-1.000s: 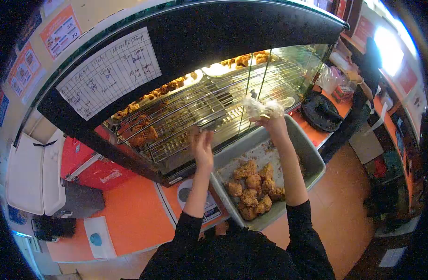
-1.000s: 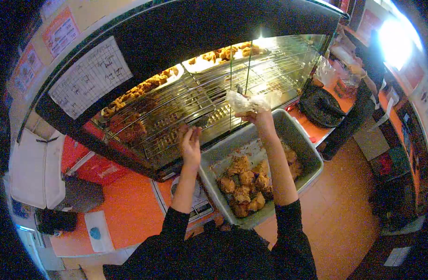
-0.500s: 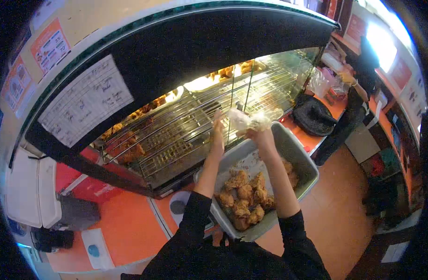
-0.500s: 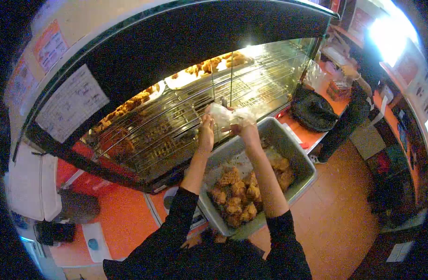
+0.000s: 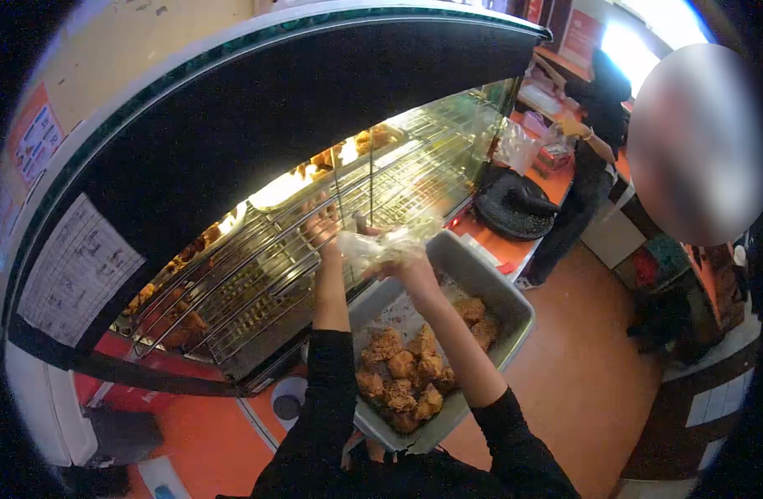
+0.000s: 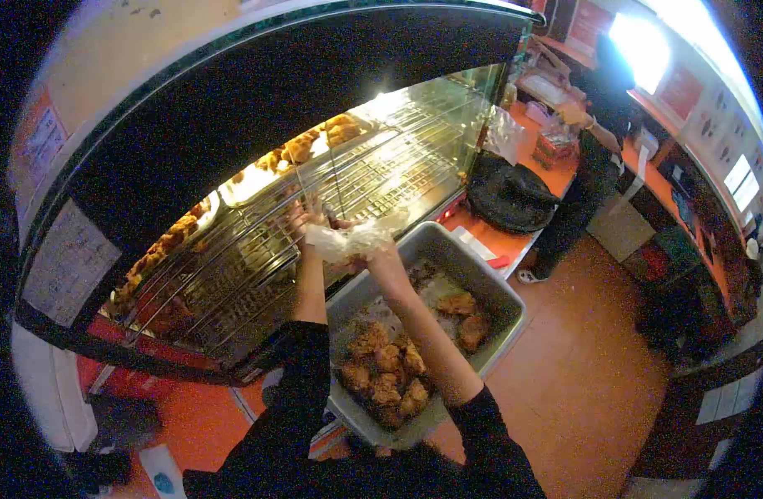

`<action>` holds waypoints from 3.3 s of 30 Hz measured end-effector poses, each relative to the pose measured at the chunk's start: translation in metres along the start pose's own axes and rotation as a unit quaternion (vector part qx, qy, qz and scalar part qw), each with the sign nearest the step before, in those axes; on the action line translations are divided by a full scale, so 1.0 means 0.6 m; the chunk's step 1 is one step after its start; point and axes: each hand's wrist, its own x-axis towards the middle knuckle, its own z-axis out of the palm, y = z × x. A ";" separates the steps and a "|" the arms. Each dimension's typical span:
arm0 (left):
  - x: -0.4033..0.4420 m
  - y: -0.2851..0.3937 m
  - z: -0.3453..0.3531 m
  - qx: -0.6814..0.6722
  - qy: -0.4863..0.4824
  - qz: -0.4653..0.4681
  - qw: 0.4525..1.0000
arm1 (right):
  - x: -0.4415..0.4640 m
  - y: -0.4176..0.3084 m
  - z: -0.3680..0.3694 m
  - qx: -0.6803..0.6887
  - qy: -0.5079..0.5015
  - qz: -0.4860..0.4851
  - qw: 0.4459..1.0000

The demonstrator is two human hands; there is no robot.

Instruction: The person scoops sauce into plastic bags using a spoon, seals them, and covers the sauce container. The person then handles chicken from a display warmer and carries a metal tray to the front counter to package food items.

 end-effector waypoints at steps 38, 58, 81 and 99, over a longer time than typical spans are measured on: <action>-0.165 0.058 0.068 0.375 -0.101 -0.141 0.911 | -0.012 -0.009 0.013 0.090 0.022 -0.028 0.995; -0.272 0.057 0.089 0.316 0.187 -0.098 0.925 | -0.014 -0.002 0.007 0.087 0.030 -0.005 0.996; -0.148 0.053 0.027 0.475 -0.007 -0.078 0.877 | -0.006 0.004 -0.008 0.086 -0.026 -0.001 0.996; -0.282 0.242 0.047 0.801 0.116 0.199 0.552 | -0.004 -0.008 0.004 0.063 -0.010 -0.004 0.998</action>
